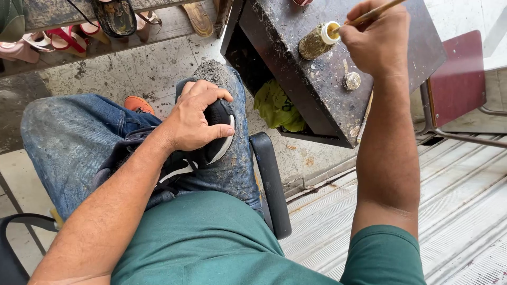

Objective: Applying a liquid substance to the sole edge of a sneaker using a wooden applicator stick

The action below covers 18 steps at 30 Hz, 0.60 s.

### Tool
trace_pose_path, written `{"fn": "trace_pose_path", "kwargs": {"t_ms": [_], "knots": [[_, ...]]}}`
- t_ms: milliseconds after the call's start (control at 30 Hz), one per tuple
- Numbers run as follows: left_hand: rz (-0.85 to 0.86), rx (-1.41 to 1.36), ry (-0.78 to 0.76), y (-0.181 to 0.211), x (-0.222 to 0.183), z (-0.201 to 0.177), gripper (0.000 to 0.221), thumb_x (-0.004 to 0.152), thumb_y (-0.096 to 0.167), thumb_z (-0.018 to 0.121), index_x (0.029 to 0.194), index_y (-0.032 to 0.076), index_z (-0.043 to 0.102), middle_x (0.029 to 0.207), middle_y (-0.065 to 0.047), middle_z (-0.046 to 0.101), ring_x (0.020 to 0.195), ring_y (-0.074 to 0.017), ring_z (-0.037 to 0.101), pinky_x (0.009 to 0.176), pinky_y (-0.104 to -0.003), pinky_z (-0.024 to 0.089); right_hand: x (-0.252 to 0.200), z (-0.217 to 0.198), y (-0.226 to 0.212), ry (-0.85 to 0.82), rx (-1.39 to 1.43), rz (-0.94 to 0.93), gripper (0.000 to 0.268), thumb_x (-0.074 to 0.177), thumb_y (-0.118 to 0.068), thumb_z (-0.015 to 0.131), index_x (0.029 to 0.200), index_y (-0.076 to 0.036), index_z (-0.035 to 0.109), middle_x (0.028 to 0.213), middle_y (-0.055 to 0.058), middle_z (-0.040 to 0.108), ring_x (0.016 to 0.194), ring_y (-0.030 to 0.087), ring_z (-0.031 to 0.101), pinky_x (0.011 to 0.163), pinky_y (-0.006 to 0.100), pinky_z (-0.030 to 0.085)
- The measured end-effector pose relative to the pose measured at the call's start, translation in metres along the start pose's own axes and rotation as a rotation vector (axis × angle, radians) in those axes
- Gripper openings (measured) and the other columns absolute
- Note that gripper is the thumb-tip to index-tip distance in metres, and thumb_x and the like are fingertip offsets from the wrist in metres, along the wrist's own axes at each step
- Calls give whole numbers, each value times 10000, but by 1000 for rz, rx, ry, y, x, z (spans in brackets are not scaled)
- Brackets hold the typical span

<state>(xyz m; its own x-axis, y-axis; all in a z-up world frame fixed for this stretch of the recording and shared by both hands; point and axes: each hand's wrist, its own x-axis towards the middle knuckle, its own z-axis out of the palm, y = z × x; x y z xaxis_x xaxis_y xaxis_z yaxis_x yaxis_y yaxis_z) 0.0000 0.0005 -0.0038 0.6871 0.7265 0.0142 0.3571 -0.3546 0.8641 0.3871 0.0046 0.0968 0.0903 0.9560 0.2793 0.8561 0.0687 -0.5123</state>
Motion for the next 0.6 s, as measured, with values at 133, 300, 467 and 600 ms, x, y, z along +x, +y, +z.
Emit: {"fn": "trace_pose_path", "kwargs": {"t_ms": [133, 300, 467, 600], "knots": [[-25, -10, -16, 0, 0, 1, 618, 649, 371, 898, 1213, 274, 662, 1206, -44, 571, 1157, -287, 455, 1063, -466, 351, 4, 9, -8, -91, -42, 206, 118, 922, -29, 823, 920, -126, 756, 824, -6, 727, 696, 47, 637, 574, 205, 549], [-27, -11, -13, -7, 1, 3, 641, 651, 405, 905, 1228, 279, 656, 1216, -46, 565, 1170, -284, 452, 1079, -474, 339, 0, -7, 8, -12, -38, 19, 114, 952, 36, 829, 1022, -22, 759, 914, 115, 753, 771, 153, 721, 683, 253, 677], [43, 17, 6, -11, 2, 5, 645, 649, 417, 912, 1224, 269, 660, 1187, -46, 582, 1119, -282, 486, 1050, -458, 345, -9, -26, -2, 393, 663, 508, 132, 790, 19, 666, 878, -79, 655, 747, 69, 593, 720, 253, 851, 494, 298, 660], [61, 33, 17, -15, 2, 8, 675, 652, 465, 914, 1242, 269, 652, 1206, -66, 579, 1142, -289, 488, 1063, -453, 340, -14, -18, 12, 467, 846, 586, 157, 759, 15, 616, 883, -80, 630, 655, 124, 624, 639, 254, 786, 480, 345, 638]]}}
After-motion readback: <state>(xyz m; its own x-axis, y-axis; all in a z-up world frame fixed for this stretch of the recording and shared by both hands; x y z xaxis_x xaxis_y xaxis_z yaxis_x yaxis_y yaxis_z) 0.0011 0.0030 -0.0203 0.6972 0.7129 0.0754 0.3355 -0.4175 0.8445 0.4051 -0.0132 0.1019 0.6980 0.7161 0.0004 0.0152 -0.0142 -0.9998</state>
